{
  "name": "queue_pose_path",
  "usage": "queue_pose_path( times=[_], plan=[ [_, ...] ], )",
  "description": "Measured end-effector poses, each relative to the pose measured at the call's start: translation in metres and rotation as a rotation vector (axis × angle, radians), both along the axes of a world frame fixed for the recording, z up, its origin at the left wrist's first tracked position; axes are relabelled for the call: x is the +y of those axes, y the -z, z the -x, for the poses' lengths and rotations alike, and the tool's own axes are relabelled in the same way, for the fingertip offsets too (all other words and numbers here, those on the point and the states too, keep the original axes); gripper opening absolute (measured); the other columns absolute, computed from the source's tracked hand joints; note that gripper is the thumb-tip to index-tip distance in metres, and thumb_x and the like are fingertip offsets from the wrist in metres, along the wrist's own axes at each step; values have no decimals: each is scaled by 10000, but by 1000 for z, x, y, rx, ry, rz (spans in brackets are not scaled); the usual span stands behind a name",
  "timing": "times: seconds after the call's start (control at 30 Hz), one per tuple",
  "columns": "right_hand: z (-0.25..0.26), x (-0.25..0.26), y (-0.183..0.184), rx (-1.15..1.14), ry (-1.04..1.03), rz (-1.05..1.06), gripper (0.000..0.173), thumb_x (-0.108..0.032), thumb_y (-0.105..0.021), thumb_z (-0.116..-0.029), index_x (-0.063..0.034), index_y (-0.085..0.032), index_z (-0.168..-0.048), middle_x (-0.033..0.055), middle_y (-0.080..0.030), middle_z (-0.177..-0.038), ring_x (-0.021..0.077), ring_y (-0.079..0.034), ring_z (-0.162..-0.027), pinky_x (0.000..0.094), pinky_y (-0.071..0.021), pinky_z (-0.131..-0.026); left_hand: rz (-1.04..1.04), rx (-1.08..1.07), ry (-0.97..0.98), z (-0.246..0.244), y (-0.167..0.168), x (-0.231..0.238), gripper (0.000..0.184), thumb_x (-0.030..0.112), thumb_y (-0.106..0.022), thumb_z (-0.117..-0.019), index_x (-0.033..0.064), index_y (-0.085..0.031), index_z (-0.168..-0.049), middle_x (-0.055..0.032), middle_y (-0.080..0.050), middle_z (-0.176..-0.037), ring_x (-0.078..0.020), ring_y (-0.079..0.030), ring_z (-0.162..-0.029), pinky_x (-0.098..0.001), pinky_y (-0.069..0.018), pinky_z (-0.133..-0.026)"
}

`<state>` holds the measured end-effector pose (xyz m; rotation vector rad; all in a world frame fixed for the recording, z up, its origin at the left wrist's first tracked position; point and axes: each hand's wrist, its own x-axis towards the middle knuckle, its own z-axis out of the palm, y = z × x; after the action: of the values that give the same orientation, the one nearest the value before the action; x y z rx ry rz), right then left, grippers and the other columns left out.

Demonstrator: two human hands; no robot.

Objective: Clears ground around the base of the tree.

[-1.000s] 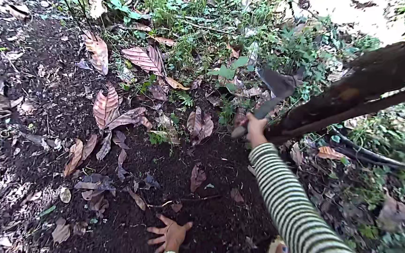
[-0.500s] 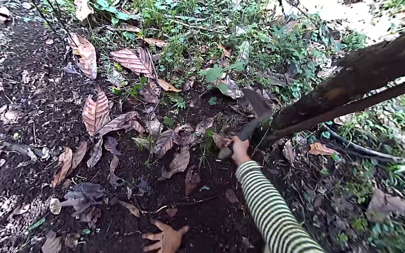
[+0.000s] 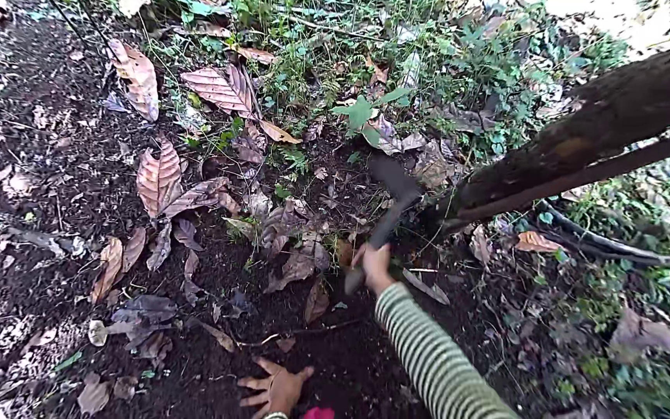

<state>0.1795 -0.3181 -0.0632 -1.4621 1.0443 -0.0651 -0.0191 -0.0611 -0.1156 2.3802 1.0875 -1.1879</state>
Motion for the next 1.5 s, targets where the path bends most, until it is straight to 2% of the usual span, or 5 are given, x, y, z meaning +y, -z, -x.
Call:
queue_pose_path(
  times=[0.33,0.53,0.83,1.37,1.5],
  plan=[
    [-17,-28,-18,-46,126,-23,507,-79,-580,-1018,12,-304,-1434,140,-605,-824,222,-658,-595,393,-616,-600,2,7,-4,-4,-6,-1,1612,737,-889,-551,139,139,-1639,-385,223,-1617,-703,4,-1459,-850,-300,-1017],
    [99,46,-6,182,-128,-57,561,-80,-650,-979,5,-353,-1446,186,-648,-819,265,-680,-586,435,-619,-576,15,-18,0,-6,-14,-1,1574,700,-905,-569,119,84,-1648,-380,212,-1623,-698,-22,-1460,-825,-289,-1049],
    [17,52,9,49,259,-3,601,-55,-635,-985,6,-290,-1473,200,-620,-972,248,-677,-687,420,-610,-663,-9,-24,-4,-3,-4,0,1601,734,-895,-540,143,100,-1647,-377,201,-1628,-699,-9,-1461,-847,-306,-1007],
    [156,67,-24,304,-391,-246,541,-66,-648,-977,-19,-370,-1440,142,-627,-764,243,-657,-563,416,-608,-559,9,-6,-9,-4,-9,2,1584,733,-884,-565,153,119,-1646,-371,228,-1624,-708,5,-1455,-856,-294,-1013],
    [78,0,-60,106,-308,-78,472,-115,-633,-1005,27,-404,-1392,140,-629,-755,236,-642,-549,413,-604,-546,3,-12,-15,-7,-9,1,1590,734,-889,-552,166,115,-1647,-366,226,-1627,-701,-2,-1459,-852,-291,-1016]
  ],
)
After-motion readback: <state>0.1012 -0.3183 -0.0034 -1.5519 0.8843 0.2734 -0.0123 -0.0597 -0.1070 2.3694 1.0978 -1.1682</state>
